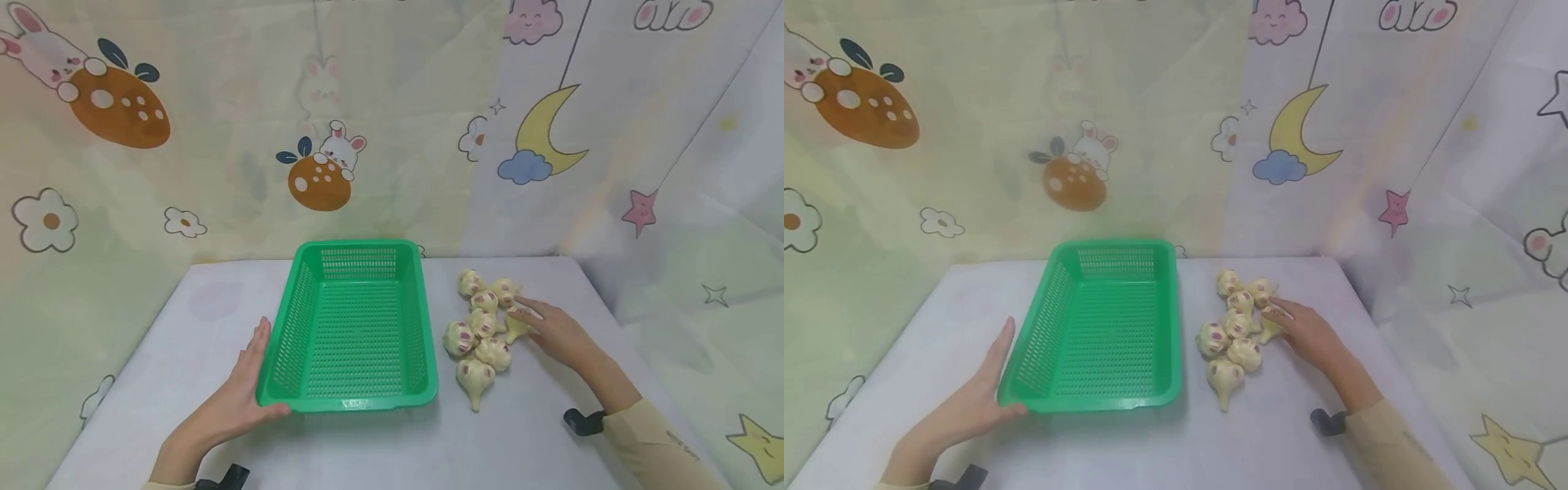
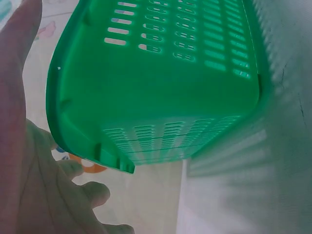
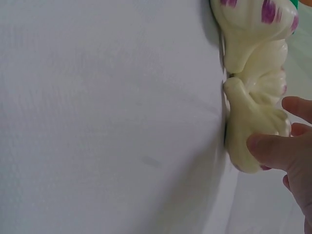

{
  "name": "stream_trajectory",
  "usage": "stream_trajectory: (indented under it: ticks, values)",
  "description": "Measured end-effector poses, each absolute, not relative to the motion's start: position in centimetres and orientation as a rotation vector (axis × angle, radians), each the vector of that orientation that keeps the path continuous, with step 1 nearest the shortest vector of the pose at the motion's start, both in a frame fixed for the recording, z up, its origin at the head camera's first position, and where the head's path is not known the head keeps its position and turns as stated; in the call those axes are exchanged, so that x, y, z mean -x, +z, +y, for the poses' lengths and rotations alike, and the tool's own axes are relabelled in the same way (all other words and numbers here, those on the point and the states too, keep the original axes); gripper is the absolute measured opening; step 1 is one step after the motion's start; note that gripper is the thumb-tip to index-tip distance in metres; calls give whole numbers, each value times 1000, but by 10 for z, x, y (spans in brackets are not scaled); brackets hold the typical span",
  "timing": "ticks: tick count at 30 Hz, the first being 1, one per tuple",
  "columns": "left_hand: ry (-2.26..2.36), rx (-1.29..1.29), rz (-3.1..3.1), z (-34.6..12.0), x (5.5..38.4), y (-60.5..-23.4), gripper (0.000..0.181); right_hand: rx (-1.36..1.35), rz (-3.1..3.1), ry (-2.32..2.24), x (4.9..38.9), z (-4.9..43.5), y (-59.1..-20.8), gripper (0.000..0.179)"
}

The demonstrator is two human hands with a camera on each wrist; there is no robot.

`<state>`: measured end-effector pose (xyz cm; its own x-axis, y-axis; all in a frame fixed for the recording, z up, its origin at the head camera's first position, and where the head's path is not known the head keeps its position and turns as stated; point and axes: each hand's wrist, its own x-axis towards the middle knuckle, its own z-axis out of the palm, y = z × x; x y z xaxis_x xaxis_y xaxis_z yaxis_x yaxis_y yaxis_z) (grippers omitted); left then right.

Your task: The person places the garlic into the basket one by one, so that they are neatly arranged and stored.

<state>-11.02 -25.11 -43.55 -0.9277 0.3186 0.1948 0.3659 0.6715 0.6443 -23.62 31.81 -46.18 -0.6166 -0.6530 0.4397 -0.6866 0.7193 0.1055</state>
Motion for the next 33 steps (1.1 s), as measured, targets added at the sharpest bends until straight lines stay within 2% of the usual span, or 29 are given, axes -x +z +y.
stream_trajectory:
  ticks: [8,24,33]
  values:
    - [-1159,629,-2792,-252,114,-439,126,-958,-2566,97,239,320,-468,71]
    - [-1198,589,-2845,-255,119,-443,131,-868,-2678,155,236,311,-465,60]
    - [-1225,602,-2853,-256,119,-445,128,-876,-2662,145,239,312,-468,62]
